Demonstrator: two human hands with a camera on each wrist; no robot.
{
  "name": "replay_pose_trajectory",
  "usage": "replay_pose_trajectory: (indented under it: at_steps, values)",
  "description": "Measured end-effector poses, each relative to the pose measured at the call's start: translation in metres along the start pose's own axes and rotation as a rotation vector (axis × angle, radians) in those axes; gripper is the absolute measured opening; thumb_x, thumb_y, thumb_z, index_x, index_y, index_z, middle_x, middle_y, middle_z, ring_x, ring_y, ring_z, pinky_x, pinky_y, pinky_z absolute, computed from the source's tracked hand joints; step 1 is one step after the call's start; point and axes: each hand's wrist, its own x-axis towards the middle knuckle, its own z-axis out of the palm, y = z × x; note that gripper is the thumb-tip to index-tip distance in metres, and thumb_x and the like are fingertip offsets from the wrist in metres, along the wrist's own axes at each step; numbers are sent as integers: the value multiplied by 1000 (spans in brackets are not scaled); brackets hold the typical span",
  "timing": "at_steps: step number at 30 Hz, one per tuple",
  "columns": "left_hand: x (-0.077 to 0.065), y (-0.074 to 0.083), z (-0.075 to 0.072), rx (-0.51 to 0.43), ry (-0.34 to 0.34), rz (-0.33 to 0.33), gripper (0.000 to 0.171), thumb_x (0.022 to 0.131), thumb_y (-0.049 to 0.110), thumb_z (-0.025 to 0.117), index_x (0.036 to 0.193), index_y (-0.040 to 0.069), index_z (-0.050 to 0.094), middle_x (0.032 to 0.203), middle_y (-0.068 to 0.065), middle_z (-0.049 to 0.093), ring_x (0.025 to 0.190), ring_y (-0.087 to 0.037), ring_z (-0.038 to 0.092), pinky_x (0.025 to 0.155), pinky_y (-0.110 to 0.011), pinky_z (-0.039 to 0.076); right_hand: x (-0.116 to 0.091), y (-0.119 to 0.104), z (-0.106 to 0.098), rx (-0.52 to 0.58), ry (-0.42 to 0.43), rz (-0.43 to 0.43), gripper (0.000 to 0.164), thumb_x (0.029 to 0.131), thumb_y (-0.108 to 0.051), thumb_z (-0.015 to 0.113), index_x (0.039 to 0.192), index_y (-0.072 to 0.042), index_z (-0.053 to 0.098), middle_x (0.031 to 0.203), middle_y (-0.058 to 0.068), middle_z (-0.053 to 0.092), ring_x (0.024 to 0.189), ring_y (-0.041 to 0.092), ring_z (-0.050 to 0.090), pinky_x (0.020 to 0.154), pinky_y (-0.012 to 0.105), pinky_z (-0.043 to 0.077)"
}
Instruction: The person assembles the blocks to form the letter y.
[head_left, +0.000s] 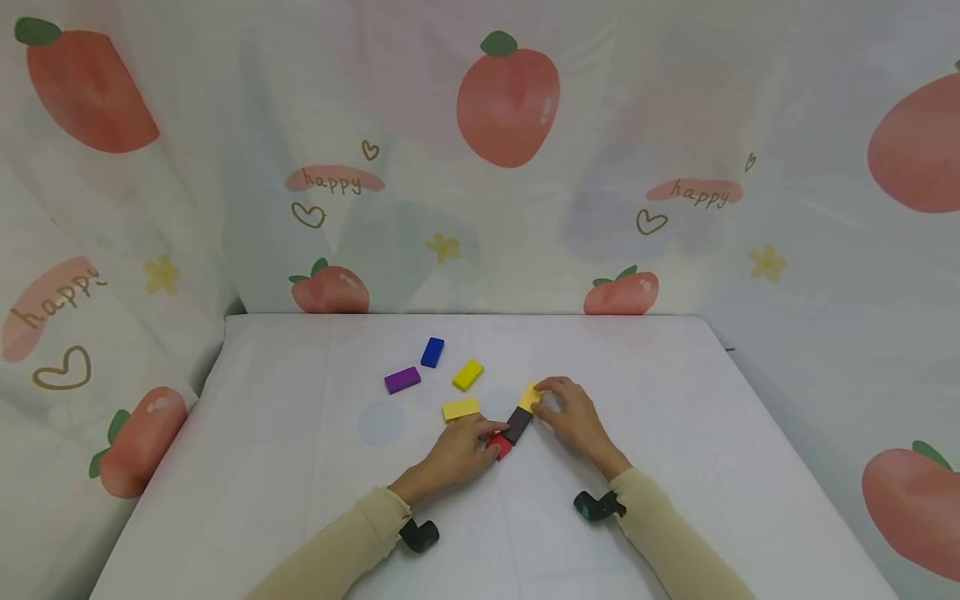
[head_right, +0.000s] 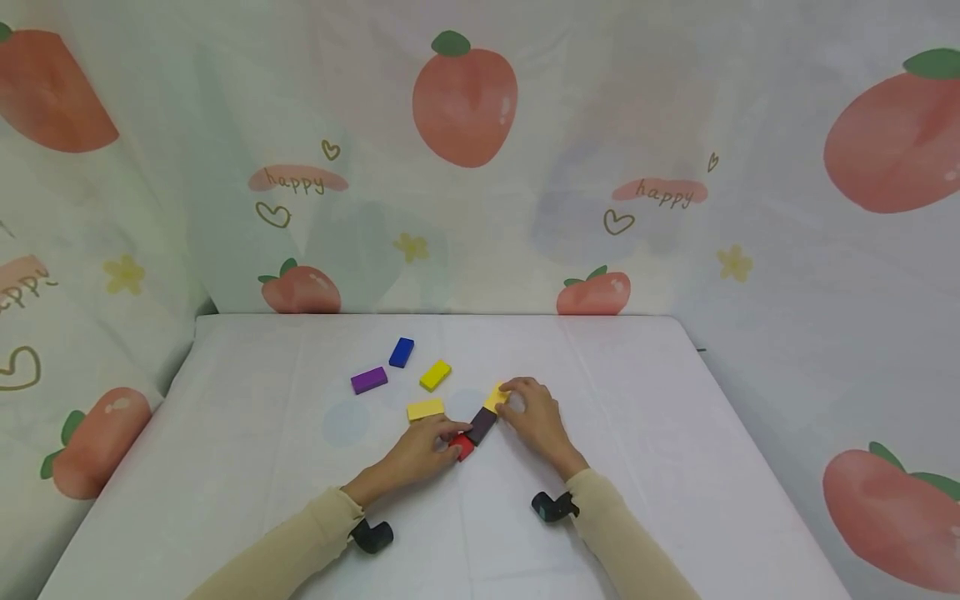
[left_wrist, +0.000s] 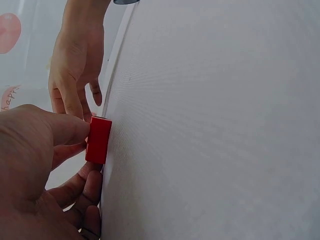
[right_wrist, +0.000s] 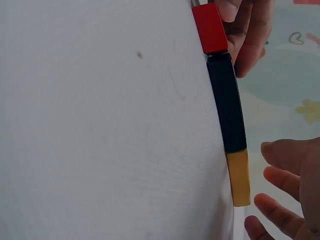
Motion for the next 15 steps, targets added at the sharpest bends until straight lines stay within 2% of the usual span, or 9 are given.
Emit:
replay_pose_trajectory:
  at_steps: [15]
  values:
    - [-1,2,-1,14,-5,-21,38,92,23,68,129,25,65,104,4,64,93,-9,57,85,-26,51,-21,-10,-1,63,-3,-48,28,90,-24,69,116,-13,68,131,9,62,130,33,50,109,58,37]
